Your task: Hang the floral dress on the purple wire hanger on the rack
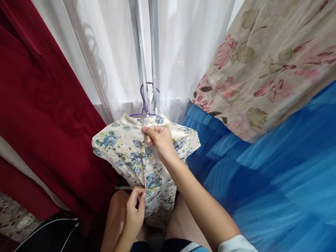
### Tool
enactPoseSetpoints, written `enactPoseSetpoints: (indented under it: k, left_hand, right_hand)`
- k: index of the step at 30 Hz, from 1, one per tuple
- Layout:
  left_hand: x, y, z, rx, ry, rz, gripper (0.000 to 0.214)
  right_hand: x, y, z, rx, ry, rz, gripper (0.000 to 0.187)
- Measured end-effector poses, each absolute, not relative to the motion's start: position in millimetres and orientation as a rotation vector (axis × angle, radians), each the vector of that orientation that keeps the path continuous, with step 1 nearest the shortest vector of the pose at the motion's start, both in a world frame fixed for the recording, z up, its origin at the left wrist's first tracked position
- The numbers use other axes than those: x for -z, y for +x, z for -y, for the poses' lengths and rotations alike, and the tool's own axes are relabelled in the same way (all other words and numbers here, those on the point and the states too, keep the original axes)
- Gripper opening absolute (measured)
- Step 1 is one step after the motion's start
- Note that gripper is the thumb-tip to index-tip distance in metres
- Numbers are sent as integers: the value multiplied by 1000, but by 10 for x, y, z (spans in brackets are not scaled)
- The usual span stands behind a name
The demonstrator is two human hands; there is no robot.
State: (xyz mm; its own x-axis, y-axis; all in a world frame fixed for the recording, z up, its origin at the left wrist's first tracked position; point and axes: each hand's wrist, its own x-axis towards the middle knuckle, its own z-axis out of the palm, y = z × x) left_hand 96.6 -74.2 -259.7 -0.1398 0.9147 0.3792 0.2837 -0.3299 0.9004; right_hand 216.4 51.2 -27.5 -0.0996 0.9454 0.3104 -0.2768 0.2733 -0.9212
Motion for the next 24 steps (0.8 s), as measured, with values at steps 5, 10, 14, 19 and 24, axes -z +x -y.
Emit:
enactPoseSetpoints:
  k: [5, 10, 14, 19, 24]
  left_hand:
    - [2646, 1035, 694, -1410, 1633, -1370, 18]
    - [2067, 869, 441, -1442, 1790, -1255, 16]
    - [1088, 740, 78, -1831, 1839, -1122, 31]
    - [298, 755, -203, -1732, 2245, -1144, 24]
    - [222, 761, -267, -1944, 2201, -1264, 21]
  right_hand:
    - [186, 2165, -513, -1111, -717, 1222, 28]
    - [194, 2265, -355, -1067, -758, 1351, 28]
    - [169, 2283, -224, -1068, -798, 1405, 34]
    - [227, 2253, -212, -1050, -790, 1444, 34]
    - [544, 2121, -385, -879, -832, 1469, 27]
